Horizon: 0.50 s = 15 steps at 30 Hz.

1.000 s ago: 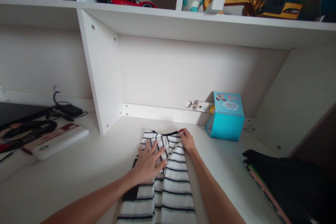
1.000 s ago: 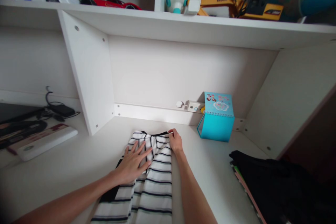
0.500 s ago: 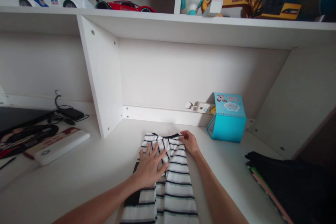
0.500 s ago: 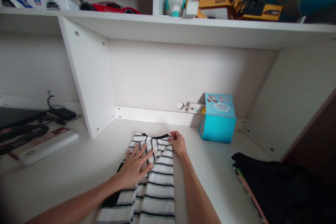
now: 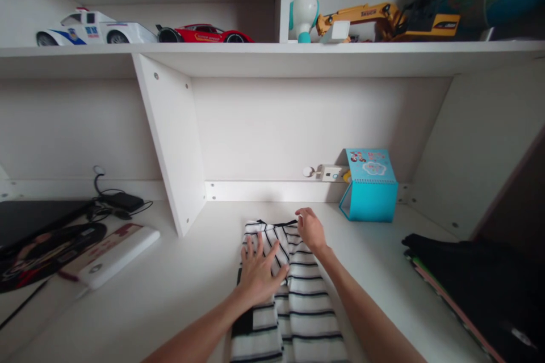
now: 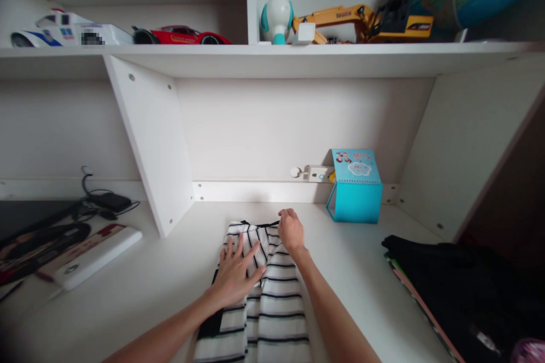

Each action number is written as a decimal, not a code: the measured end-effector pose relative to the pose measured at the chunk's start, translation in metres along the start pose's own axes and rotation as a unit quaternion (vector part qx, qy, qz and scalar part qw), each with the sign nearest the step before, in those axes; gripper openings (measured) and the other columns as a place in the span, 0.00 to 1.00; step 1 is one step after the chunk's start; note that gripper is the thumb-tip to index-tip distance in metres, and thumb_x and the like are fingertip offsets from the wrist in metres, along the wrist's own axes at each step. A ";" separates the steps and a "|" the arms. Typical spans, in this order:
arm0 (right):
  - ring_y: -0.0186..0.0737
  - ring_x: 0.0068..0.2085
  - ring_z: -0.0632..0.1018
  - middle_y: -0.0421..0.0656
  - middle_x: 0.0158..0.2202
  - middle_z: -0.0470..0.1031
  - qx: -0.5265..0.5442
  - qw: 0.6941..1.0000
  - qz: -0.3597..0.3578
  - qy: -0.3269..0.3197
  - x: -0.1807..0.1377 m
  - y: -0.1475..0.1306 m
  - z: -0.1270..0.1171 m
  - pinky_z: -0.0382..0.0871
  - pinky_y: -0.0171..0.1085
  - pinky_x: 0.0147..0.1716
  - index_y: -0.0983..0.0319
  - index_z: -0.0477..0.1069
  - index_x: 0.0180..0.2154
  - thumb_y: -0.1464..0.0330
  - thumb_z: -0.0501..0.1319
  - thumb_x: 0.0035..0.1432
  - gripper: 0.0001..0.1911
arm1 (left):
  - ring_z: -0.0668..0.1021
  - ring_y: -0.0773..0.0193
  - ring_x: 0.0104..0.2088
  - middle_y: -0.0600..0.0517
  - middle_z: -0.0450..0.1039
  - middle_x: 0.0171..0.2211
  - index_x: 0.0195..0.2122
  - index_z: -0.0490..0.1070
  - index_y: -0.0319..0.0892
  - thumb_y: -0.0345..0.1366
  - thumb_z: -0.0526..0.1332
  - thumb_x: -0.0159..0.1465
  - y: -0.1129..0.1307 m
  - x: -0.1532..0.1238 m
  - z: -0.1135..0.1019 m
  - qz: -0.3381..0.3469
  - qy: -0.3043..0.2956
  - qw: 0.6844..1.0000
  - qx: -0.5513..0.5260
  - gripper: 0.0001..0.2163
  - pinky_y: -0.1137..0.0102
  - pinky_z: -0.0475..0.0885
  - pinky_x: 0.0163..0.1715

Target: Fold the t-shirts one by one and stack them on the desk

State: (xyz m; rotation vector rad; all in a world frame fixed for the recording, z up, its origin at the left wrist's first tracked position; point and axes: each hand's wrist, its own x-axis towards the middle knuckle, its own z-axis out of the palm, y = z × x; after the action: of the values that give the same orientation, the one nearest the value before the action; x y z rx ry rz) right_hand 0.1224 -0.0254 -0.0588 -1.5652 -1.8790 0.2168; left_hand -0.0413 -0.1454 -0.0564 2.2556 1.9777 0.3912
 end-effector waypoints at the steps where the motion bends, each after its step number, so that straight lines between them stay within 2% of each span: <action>1: 0.41 0.49 0.69 0.49 0.48 0.68 -0.014 1.000 -0.008 -0.018 -0.004 -0.006 0.003 0.59 0.37 0.48 0.62 0.67 0.47 0.73 0.46 0.58 0.18 | 0.39 0.36 0.61 0.49 0.40 0.64 0.62 0.47 0.53 0.61 0.45 0.57 -0.001 0.001 0.000 -0.004 -0.002 1.000 0.002 0.33 0.44 0.43 0.55; 3: 0.44 0.54 0.65 0.51 0.52 0.66 -0.042 0.997 -0.016 -0.056 -0.014 -0.013 0.012 0.56 0.39 0.52 0.64 0.65 0.50 0.70 0.47 0.60 0.18 | 0.43 0.35 0.61 0.45 0.42 0.64 0.62 0.47 0.50 0.63 0.44 0.55 -0.005 0.005 -0.002 -0.010 -0.014 1.000 0.005 0.37 0.45 0.46 0.55; 5: 0.46 0.59 0.58 0.51 0.57 0.60 -0.068 0.994 -0.015 -0.088 -0.024 -0.013 0.021 0.51 0.44 0.55 0.66 0.60 0.55 0.66 0.48 0.61 0.22 | 0.50 0.36 0.60 0.42 0.46 0.63 0.62 0.49 0.47 0.63 0.42 0.56 -0.012 0.011 -0.007 -0.018 -0.015 1.000 0.010 0.37 0.48 0.50 0.54; 7: 0.45 0.62 0.52 0.50 0.61 0.53 -0.088 0.990 -0.011 -0.111 -0.030 -0.011 0.026 0.47 0.47 0.57 0.66 0.54 0.58 0.63 0.45 0.62 0.25 | 0.57 0.40 0.58 0.42 0.50 0.61 0.61 0.52 0.48 0.60 0.39 0.59 -0.022 0.017 -0.012 -0.019 0.008 1.000 0.024 0.33 0.49 0.54 0.52; 9: 0.44 0.63 0.49 0.48 0.62 0.50 -0.102 0.986 -0.004 -0.128 -0.031 -0.008 0.026 0.46 0.48 0.58 0.65 0.50 0.60 0.62 0.43 0.63 0.26 | 0.60 0.45 0.56 0.45 0.53 0.61 0.60 0.53 0.51 0.56 0.38 0.62 -0.033 0.022 -0.014 -0.012 0.031 0.999 0.040 0.29 0.49 0.55 0.51; 12: 0.42 0.63 0.48 0.47 0.63 0.47 -0.113 0.982 0.004 -0.151 -0.026 -0.010 0.019 0.45 0.48 0.58 0.65 0.47 0.61 0.60 0.41 0.63 0.27 | 0.54 0.44 0.60 0.48 0.48 0.63 0.61 0.50 0.53 0.56 0.38 0.62 -0.046 0.026 -0.011 -0.027 0.013 0.999 0.039 0.28 0.42 0.49 0.52; 15: 0.45 0.63 0.47 0.48 0.64 0.44 -0.115 0.978 0.008 -0.172 -0.024 -0.021 0.003 0.44 0.53 0.57 0.64 0.44 0.62 0.59 0.39 0.64 0.28 | 0.45 0.42 0.62 0.49 0.41 0.64 0.62 0.45 0.53 0.57 0.37 0.60 -0.050 0.028 -0.005 -0.049 -0.019 0.998 0.019 0.30 0.38 0.41 0.51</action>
State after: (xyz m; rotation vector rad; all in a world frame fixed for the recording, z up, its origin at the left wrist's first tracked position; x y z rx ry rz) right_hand 0.1045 -0.0523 -0.0593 -1.7884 -2.2236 0.3022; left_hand -0.0878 -0.1114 -0.0608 2.1595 2.0846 0.3000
